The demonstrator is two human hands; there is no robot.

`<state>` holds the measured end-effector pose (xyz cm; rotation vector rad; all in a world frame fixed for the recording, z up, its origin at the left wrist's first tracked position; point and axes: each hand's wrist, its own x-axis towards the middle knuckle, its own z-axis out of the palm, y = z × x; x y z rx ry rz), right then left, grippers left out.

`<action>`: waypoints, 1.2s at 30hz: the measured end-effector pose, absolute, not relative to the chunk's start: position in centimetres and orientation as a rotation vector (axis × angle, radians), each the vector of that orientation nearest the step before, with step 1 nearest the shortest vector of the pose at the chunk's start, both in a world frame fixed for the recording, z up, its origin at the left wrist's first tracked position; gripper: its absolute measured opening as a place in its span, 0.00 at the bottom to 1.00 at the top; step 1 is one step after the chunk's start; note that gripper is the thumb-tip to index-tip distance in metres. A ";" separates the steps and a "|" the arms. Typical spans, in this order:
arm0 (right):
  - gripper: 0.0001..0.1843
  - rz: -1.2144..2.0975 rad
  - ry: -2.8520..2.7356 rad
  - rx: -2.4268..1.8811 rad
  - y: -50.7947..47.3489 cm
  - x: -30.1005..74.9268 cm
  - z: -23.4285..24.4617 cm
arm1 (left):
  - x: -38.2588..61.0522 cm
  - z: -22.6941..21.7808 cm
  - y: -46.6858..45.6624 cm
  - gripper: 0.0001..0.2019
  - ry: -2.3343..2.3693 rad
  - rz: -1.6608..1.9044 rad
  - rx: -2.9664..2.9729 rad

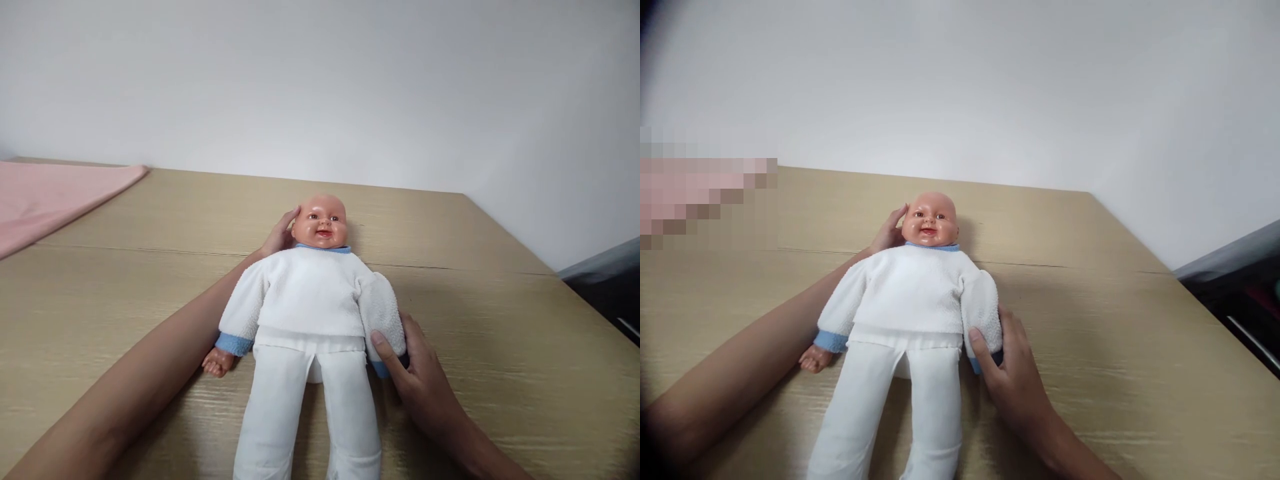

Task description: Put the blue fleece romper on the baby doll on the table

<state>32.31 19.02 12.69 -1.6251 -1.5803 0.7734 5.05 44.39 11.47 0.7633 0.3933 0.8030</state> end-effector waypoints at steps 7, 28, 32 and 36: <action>0.32 0.731 -1.597 -1.628 19.1 32.4 12.6 | 5.5 12.8 43.1 0.39 0.519 0.815 0.803; 0.33 0.721 -1.603 -1.638 19.1 32.7 12.3 | 5.1 12.6 43.7 0.34 0.548 0.907 0.919; 0.33 0.720 -1.599 -1.656 19.0 32.6 12.3 | 5.3 12.6 43.6 0.34 0.512 0.907 0.924; 0.32 0.698 -1.616 -1.647 19.0 32.7 12.3 | 5.3 12.5 43.4 0.34 0.527 0.913 0.925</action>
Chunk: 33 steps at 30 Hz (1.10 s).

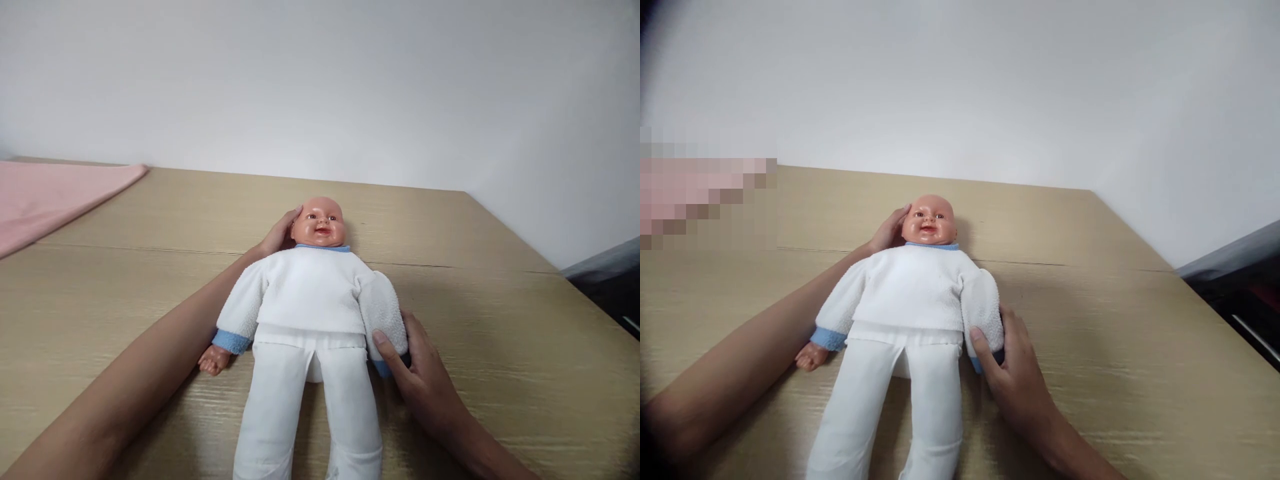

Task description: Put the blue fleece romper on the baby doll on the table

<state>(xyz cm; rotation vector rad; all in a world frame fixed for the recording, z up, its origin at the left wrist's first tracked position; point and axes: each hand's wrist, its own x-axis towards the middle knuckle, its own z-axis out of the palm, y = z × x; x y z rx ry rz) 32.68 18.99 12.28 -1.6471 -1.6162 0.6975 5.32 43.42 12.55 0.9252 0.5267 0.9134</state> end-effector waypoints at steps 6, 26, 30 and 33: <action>0.33 0.700 -1.606 -1.659 19.1 32.7 12.4 | 5.3 12.6 43.3 0.34 0.554 0.910 0.927; 0.32 0.705 -1.627 -1.636 19.2 32.6 12.5 | 5.4 12.6 43.3 0.36 0.558 0.860 0.917; 0.31 0.700 -1.633 -1.624 19.2 32.5 12.5 | 5.3 12.5 43.4 0.37 0.566 0.839 0.908; 0.31 0.705 -1.630 -1.625 19.2 32.6 12.5 | 5.1 12.1 43.6 0.38 0.563 0.811 0.925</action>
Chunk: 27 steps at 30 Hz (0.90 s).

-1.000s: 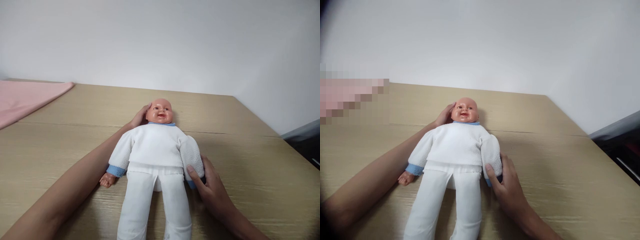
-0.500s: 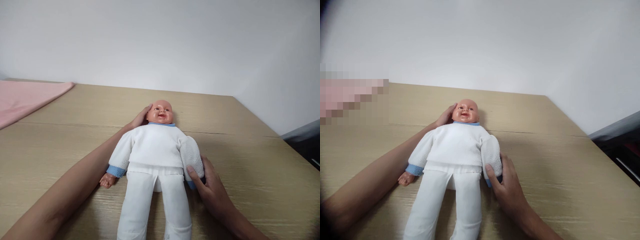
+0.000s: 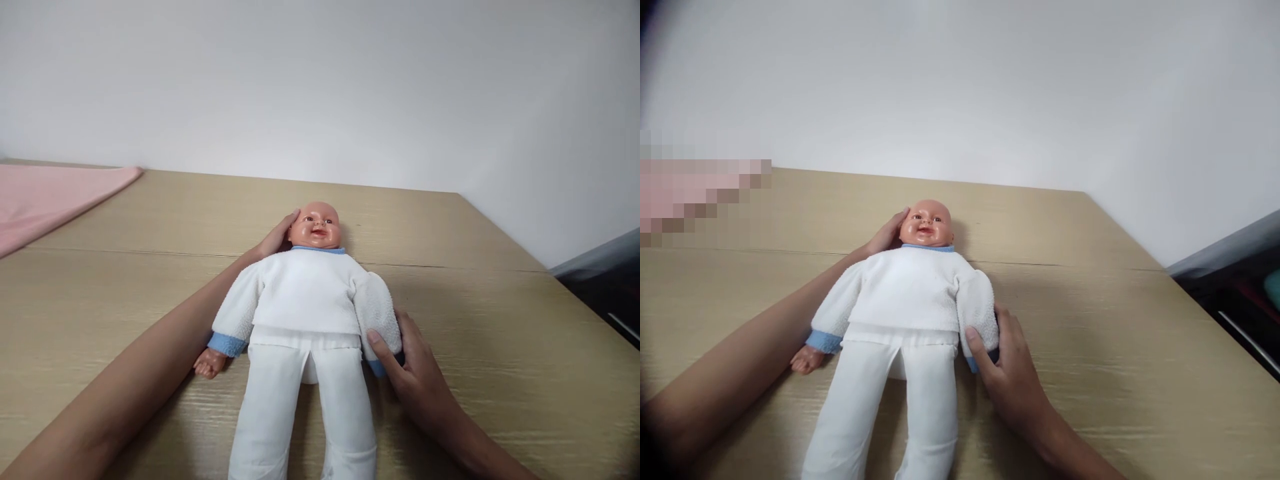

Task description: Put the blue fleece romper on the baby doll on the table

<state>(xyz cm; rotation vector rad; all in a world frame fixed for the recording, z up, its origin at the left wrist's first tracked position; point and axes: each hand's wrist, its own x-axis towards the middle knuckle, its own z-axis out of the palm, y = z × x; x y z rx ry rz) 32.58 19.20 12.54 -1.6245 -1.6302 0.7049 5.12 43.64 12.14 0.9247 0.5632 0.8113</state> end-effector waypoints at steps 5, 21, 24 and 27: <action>0.30 0.696 -1.636 -1.622 19.2 32.6 12.5 | 5.0 11.8 43.9 0.39 0.563 0.788 0.922; 0.30 0.698 -1.629 -1.628 19.2 32.6 12.4 | 5.1 11.8 43.9 0.41 0.542 0.757 0.934; 0.31 0.708 -1.630 -1.623 19.3 32.6 12.5 | 5.1 11.8 44.0 0.41 0.551 0.759 0.929; 0.30 0.692 -1.636 -1.619 19.3 32.6 12.5 | 5.0 11.6 44.2 0.40 0.539 0.770 0.933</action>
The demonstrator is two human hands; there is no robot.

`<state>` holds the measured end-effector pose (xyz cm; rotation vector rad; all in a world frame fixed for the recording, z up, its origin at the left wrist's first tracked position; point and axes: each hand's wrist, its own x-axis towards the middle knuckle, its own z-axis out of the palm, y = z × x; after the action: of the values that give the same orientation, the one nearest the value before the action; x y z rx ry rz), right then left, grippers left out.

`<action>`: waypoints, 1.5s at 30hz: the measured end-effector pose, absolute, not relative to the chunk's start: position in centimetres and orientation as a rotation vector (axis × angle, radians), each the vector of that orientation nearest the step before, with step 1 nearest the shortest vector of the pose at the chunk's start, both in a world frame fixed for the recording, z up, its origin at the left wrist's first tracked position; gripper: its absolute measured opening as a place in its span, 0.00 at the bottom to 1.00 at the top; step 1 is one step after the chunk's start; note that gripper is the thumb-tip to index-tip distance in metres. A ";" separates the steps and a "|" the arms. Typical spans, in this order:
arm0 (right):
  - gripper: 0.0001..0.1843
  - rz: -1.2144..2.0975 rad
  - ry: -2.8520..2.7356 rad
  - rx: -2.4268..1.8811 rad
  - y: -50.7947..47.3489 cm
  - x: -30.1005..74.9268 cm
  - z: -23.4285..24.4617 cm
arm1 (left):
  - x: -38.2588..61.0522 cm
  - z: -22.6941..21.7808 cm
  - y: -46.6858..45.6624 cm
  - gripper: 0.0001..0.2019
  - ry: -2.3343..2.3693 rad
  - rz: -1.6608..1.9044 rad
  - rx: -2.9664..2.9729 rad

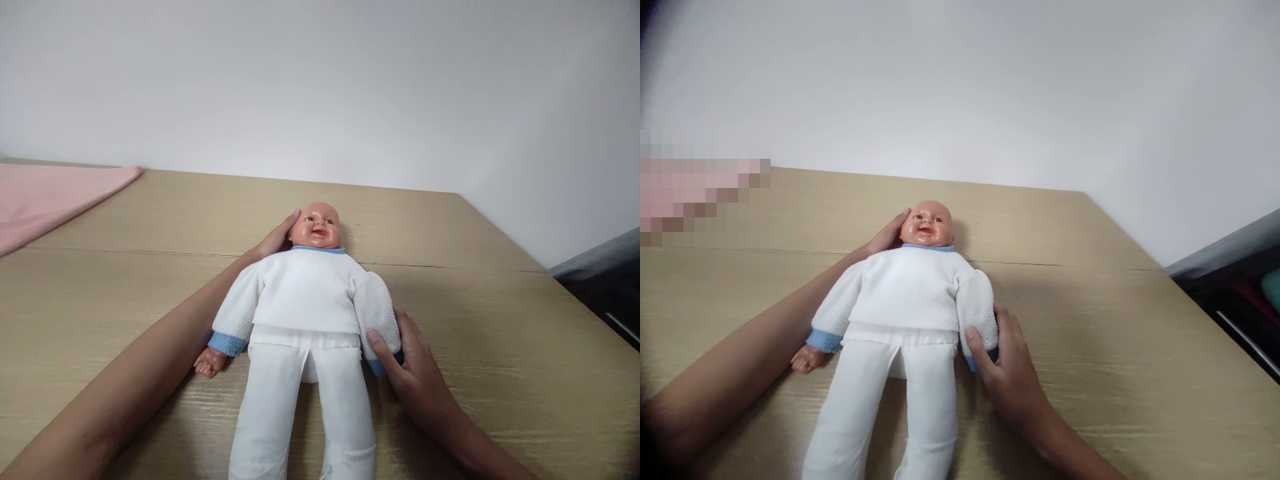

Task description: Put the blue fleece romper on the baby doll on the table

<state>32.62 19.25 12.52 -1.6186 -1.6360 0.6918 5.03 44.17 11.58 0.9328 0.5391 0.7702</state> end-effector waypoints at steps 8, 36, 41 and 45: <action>0.30 0.657 -1.649 -1.626 19.4 32.8 12.4 | 5.0 11.5 44.1 0.41 0.531 0.738 0.938; 0.34 0.611 -1.651 -1.583 20.1 32.7 11.5 | 4.9 11.7 44.2 0.38 0.666 0.871 0.917; 0.36 0.512 -1.646 -1.576 20.5 32.7 10.9 | 3.5 11.8 43.0 0.30 0.866 1.156 0.984; 0.37 0.402 -1.614 -1.574 20.7 32.7 10.5 | 1.3 12.4 39.2 0.29 0.959 1.234 1.019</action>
<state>32.75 20.74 10.51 -1.5745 -1.6140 0.4023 1.32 39.17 12.41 1.0188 0.9589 1.2338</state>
